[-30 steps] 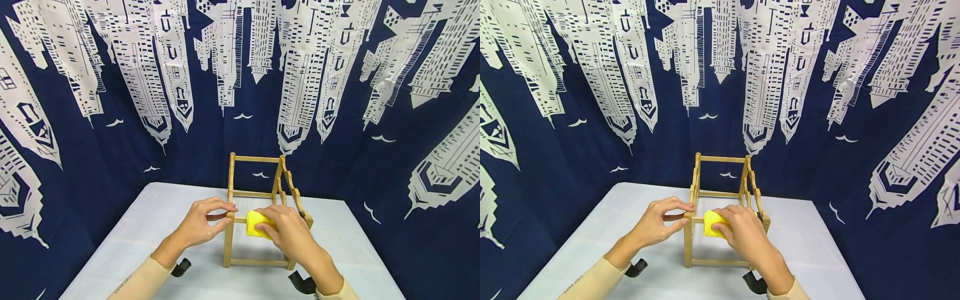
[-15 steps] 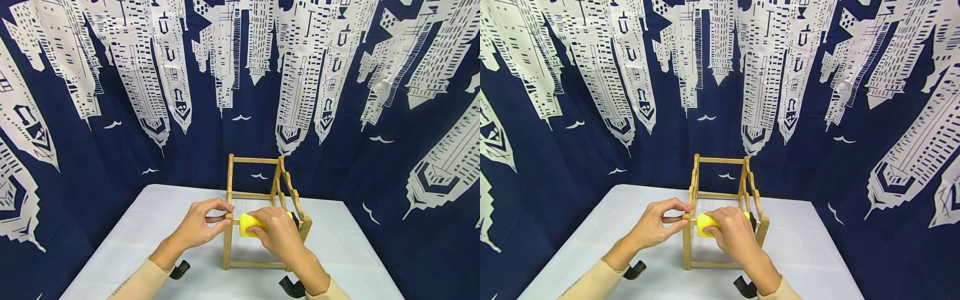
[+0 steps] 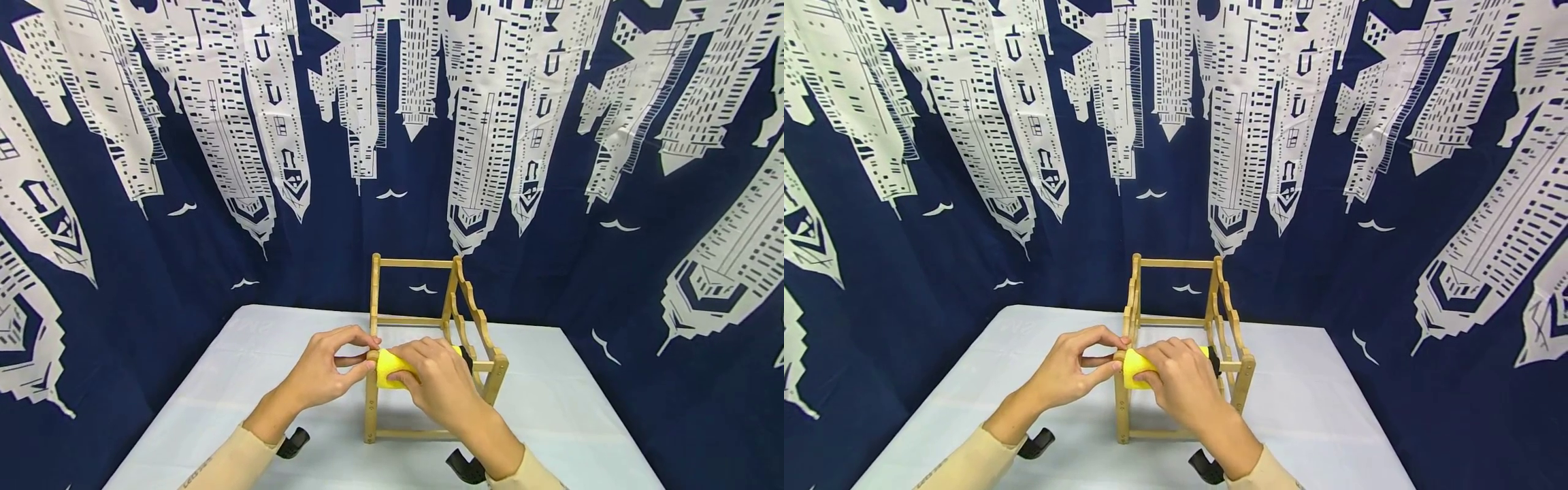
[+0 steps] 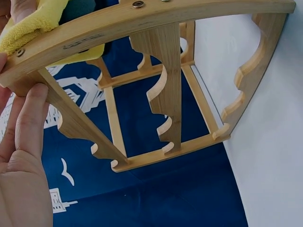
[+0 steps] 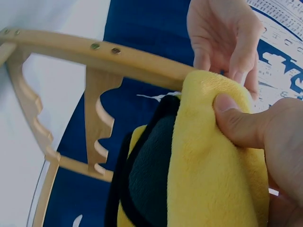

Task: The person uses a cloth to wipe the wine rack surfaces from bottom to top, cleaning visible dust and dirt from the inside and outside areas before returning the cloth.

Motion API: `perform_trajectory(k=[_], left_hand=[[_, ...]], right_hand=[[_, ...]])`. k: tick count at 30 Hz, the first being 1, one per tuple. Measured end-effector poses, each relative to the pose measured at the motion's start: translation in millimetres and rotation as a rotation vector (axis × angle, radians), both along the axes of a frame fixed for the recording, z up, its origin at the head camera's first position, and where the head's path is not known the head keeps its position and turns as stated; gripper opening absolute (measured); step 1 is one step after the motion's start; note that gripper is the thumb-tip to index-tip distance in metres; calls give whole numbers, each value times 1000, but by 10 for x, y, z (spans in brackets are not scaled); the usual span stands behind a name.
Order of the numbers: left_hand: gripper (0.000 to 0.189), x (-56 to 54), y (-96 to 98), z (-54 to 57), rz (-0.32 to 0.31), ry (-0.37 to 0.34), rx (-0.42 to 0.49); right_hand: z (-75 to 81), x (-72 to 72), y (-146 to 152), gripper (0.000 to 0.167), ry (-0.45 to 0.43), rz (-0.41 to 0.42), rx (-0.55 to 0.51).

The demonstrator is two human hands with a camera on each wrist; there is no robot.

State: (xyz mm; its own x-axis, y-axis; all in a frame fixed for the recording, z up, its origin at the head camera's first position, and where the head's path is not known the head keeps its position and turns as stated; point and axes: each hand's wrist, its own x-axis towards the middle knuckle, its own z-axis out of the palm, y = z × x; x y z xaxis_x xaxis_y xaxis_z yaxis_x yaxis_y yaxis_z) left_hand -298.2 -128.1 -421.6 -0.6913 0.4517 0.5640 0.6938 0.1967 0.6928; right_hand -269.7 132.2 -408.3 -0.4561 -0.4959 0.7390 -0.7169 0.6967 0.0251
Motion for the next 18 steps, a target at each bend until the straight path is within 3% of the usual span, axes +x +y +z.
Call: perform_trajectory(k=[5,18], left_hand=[[26,7,-12,4,2,-19,3],[26,-6,-23,13,2,-13,3]], right_hand=[[15,7,133,41,6,1,28],[154,128,781,52,35,-149,122]])
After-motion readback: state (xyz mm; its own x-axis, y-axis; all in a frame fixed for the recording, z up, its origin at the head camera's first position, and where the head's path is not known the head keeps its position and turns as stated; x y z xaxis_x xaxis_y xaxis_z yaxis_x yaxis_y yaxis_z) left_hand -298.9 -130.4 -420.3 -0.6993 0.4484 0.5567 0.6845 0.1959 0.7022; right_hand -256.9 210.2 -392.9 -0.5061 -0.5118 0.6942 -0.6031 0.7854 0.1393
